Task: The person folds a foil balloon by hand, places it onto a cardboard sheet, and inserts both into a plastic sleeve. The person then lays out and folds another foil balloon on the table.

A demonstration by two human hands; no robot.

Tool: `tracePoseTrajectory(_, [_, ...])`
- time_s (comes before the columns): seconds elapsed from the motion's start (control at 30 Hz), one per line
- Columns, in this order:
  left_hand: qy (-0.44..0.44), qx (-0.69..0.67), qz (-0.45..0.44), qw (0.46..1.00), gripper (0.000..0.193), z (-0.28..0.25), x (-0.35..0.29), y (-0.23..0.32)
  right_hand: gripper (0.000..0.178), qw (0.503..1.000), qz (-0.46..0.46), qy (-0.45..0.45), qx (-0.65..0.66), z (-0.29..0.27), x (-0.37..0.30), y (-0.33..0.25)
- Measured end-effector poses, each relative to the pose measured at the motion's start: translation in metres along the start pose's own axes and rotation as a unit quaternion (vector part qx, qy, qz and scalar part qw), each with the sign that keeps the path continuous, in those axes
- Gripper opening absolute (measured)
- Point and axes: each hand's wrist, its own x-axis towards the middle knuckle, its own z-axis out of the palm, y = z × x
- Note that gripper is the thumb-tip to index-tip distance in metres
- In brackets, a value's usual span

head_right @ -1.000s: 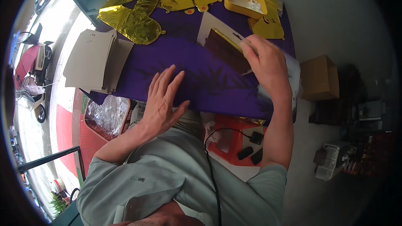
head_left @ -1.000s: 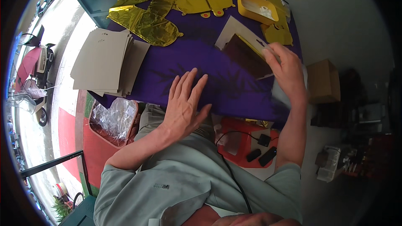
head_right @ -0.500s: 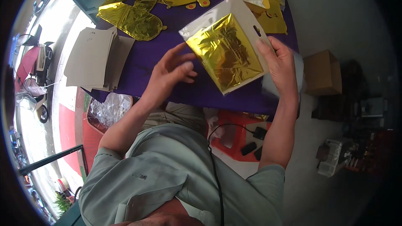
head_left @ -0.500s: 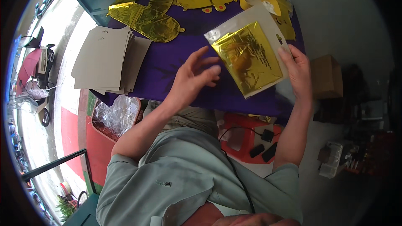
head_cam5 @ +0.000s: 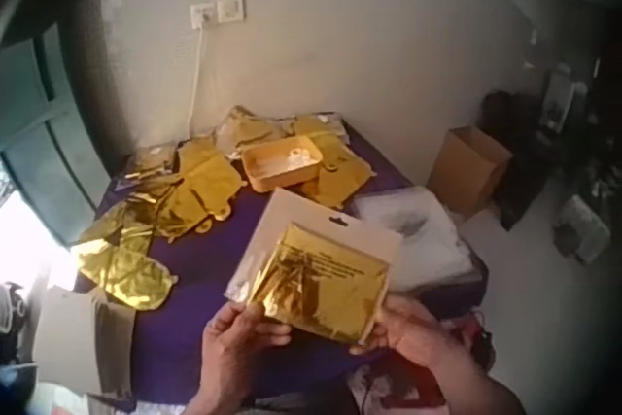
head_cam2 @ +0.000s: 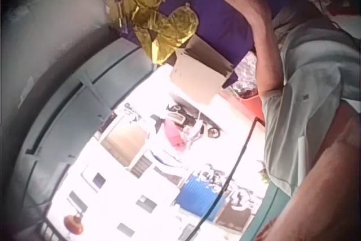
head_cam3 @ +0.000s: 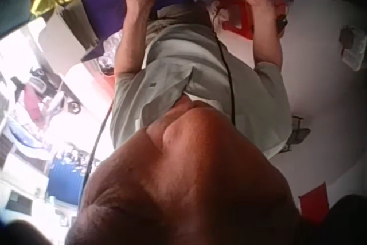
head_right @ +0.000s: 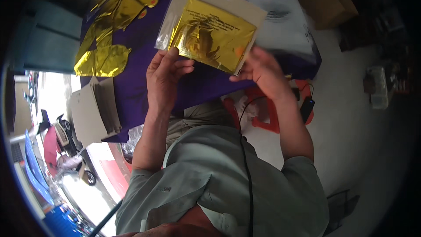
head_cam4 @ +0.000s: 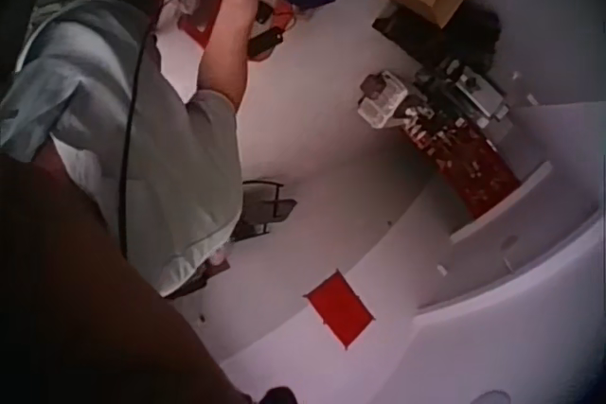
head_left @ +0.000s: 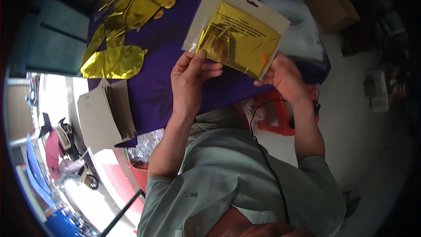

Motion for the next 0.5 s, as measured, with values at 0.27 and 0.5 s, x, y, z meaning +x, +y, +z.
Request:
tracePoseTrajectory(0.27, [-0.023, 0.104, -0.043, 0.993, 0.016, 0.018, 0.017, 0.004, 0.029, 0.974, 0.011, 0.112, -0.199, -0.005, -0.022, -0.004])
tracePoseTrajectory(0.5, [-0.022, 0.158, -0.043, 0.986, 0.016, 0.021, 0.012, 0.002, 0.028, 0.968, -0.026, 0.146, -0.204, -0.015, -0.016, -0.003])
